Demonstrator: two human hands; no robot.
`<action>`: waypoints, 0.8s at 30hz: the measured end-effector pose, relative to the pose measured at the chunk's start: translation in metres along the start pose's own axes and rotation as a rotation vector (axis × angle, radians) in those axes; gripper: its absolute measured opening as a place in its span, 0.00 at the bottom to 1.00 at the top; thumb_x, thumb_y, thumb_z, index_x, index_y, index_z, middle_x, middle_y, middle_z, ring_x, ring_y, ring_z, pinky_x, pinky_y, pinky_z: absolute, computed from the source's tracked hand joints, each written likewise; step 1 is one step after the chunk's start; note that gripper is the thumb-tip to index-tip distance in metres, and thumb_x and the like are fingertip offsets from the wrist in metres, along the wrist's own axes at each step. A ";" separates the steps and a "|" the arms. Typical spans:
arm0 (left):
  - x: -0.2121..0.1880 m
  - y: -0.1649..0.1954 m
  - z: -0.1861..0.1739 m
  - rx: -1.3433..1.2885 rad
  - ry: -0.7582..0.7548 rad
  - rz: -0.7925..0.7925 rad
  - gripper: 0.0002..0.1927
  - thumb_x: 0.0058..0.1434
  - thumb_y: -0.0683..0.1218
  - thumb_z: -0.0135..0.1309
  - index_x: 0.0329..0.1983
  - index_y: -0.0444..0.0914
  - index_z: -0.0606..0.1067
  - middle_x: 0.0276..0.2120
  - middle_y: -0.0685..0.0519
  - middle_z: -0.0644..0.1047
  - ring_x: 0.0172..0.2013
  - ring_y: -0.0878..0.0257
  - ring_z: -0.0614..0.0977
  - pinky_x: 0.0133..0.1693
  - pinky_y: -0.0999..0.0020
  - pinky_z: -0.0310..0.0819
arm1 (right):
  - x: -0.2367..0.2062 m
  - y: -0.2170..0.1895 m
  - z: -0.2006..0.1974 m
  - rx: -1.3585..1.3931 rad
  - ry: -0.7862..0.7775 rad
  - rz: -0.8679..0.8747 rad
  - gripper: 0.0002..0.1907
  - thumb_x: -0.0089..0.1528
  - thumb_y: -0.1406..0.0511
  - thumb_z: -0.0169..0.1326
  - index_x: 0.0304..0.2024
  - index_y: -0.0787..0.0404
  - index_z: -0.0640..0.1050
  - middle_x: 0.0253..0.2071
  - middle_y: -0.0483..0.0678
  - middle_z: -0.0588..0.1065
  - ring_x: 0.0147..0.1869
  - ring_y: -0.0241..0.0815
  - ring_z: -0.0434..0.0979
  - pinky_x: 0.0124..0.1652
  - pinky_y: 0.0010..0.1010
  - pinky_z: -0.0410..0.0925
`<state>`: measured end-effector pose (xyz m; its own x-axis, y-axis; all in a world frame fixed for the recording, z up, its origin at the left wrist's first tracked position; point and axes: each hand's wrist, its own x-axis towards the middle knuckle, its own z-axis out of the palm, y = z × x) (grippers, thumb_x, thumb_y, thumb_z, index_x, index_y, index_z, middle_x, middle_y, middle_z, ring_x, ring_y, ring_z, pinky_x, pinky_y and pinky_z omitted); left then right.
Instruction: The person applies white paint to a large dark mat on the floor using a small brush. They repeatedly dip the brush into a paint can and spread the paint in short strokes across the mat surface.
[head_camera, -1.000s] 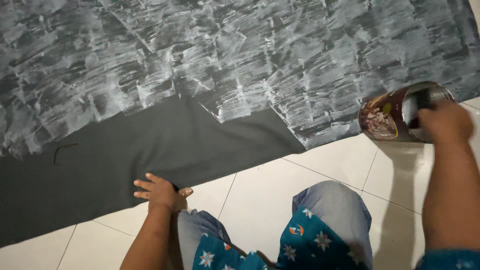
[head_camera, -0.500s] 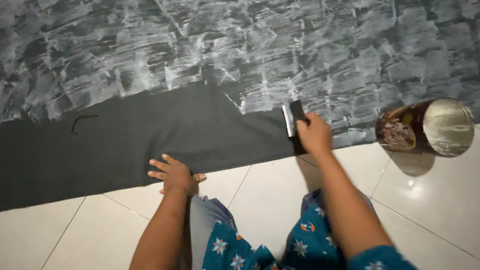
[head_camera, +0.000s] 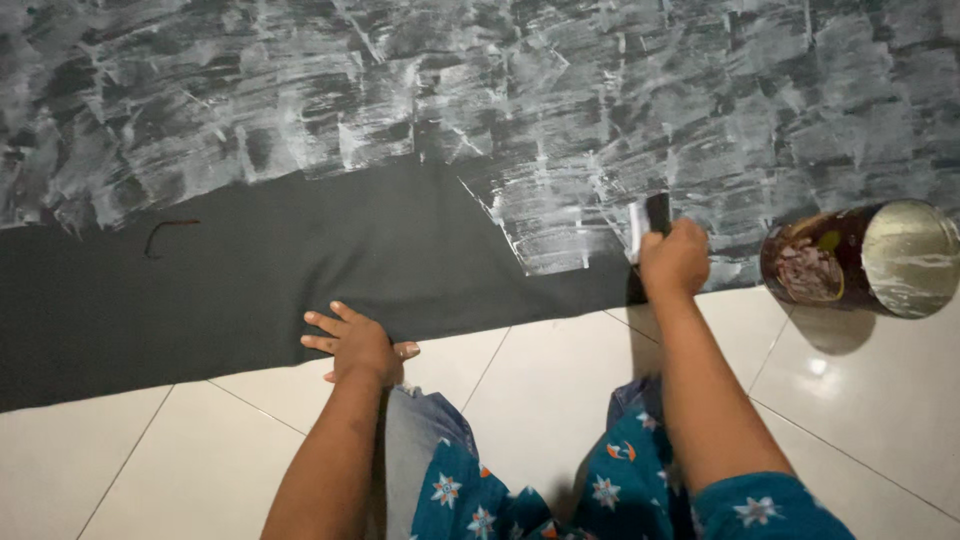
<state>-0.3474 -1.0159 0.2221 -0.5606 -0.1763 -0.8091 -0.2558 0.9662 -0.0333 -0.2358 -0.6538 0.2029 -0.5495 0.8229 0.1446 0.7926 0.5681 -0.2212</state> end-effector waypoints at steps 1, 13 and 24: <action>0.000 -0.001 0.002 -0.013 0.016 0.011 0.74 0.51 0.60 0.71 0.76 0.30 0.28 0.72 0.25 0.22 0.71 0.23 0.31 0.59 0.29 0.64 | 0.000 0.005 -0.002 0.069 -0.006 -0.041 0.11 0.58 0.63 0.58 0.40 0.62 0.77 0.43 0.58 0.76 0.47 0.63 0.76 0.43 0.54 0.69; 0.001 0.004 0.012 0.067 0.007 -0.002 0.76 0.50 0.62 0.71 0.76 0.29 0.26 0.72 0.26 0.21 0.71 0.23 0.30 0.58 0.27 0.65 | -0.024 0.030 0.007 0.151 -0.191 -0.095 0.11 0.58 0.63 0.57 0.42 0.60 0.80 0.43 0.58 0.77 0.47 0.63 0.78 0.46 0.52 0.70; 0.011 0.007 0.025 0.185 0.000 -0.032 0.78 0.49 0.64 0.72 0.75 0.27 0.25 0.70 0.23 0.22 0.69 0.18 0.31 0.62 0.33 0.64 | 0.069 0.264 -0.157 -0.012 0.173 0.134 0.17 0.63 0.62 0.56 0.49 0.66 0.80 0.45 0.61 0.81 0.48 0.60 0.80 0.51 0.49 0.72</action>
<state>-0.3357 -1.0058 0.1983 -0.5542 -0.2077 -0.8060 -0.1246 0.9782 -0.1664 -0.0228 -0.4461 0.3055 -0.3864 0.8792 0.2787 0.8591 0.4531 -0.2381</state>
